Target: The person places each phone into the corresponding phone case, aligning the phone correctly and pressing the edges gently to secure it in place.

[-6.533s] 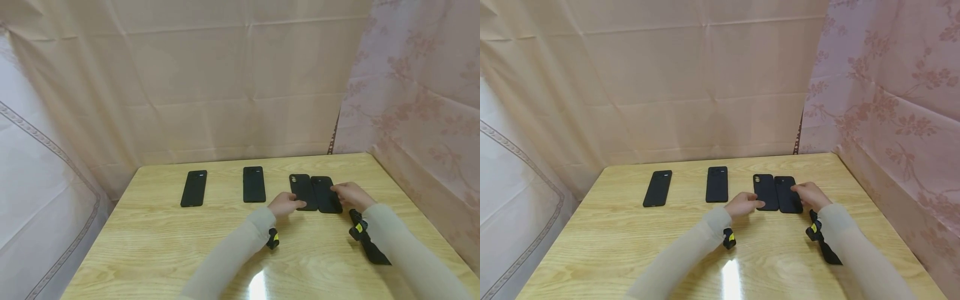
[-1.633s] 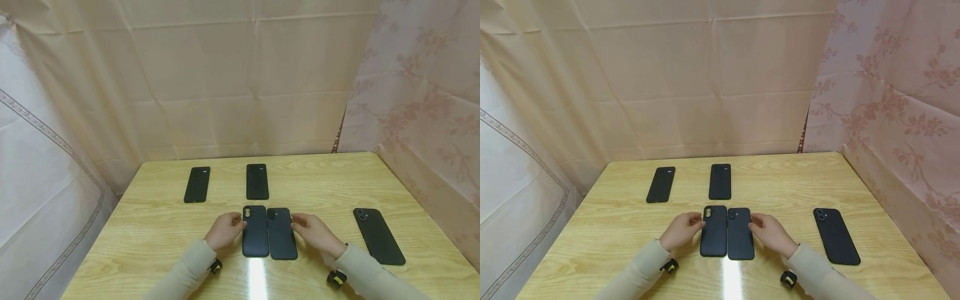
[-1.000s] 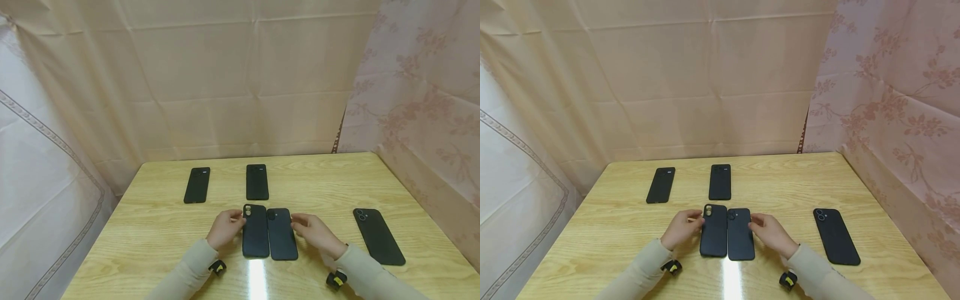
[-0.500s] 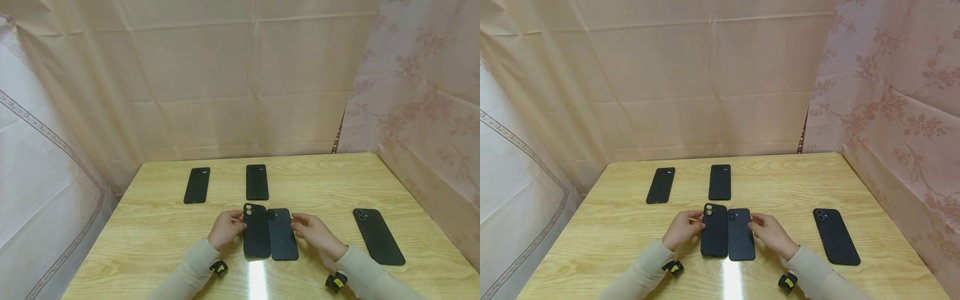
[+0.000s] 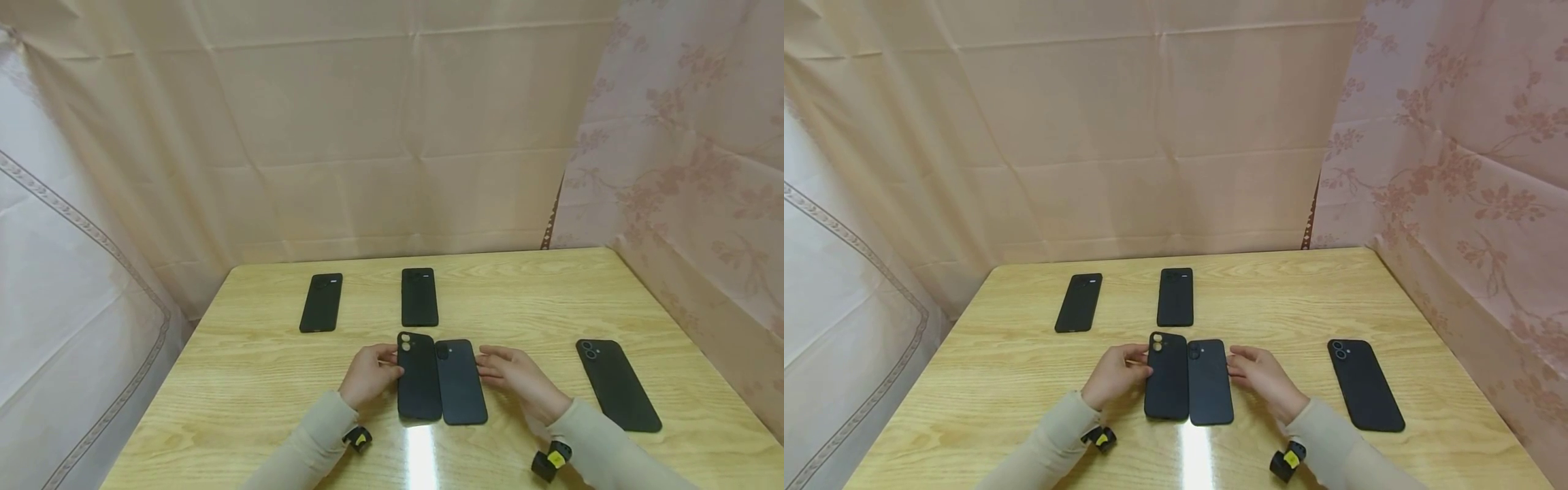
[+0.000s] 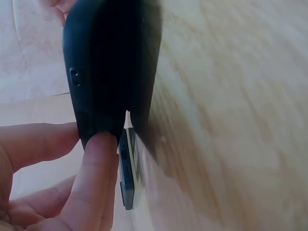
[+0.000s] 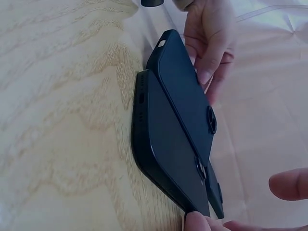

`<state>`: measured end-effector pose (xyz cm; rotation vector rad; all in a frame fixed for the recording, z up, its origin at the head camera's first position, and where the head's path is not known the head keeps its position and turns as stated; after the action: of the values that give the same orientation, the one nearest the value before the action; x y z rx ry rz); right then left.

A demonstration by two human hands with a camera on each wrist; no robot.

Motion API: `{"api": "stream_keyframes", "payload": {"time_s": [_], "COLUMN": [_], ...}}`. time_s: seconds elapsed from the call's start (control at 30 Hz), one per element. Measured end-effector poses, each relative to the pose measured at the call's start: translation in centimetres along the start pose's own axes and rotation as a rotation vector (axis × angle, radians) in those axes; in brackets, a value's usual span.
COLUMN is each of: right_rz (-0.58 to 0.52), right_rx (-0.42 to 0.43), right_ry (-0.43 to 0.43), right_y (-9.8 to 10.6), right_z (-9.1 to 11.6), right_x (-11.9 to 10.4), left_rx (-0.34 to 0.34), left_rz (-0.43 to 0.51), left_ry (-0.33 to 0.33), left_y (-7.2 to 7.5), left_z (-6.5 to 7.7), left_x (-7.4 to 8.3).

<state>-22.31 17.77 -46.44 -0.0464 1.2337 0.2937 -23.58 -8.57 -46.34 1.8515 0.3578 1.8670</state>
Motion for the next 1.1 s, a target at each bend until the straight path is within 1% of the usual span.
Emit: {"api": "stream_keyframes", "payload": {"time_s": [0.23, 0.5, 0.7, 0.87, 1.1], "right_rz": [-0.046, -0.137, -0.127, -0.1, -0.061], "right_rx": [0.021, 0.019, 0.011, -0.033, -0.065], "right_ry": [-0.012, -0.047, -0.045, -0.036, -0.029], "right_y": [0.1, 0.1, 0.1, 0.0, -0.3], "right_z": [-0.1, -0.4, -0.9, -1.2, -1.7], "right_x": [-0.1, 0.2, 0.4, 0.5, 0.7], "left_rx": [0.007, 0.006, 0.005, 0.009, 0.011], "left_rz": [0.02, 0.047, 0.065, 0.074, 0.066], "left_ry": [0.009, 0.034, 0.035, 0.046, 0.059], "left_y": [0.1, 0.1, 0.0, 0.0, 0.0], "left_z": [0.1, 0.1, 0.1, 0.2, 0.1], "left_x": [0.0, -0.1, -0.2, -0.2, -0.2]}}
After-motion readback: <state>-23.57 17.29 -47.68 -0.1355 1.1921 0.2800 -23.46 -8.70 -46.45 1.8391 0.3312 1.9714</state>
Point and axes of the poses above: each hand's wrist, its own z-axis away from the middle knuckle, its own y-axis out of the back of the hand, x = y × z, the point moved 4 cm from there along -z, towards the middle knuckle, and after that the axes turned 3 degrees about x, right-handed, at the moved point
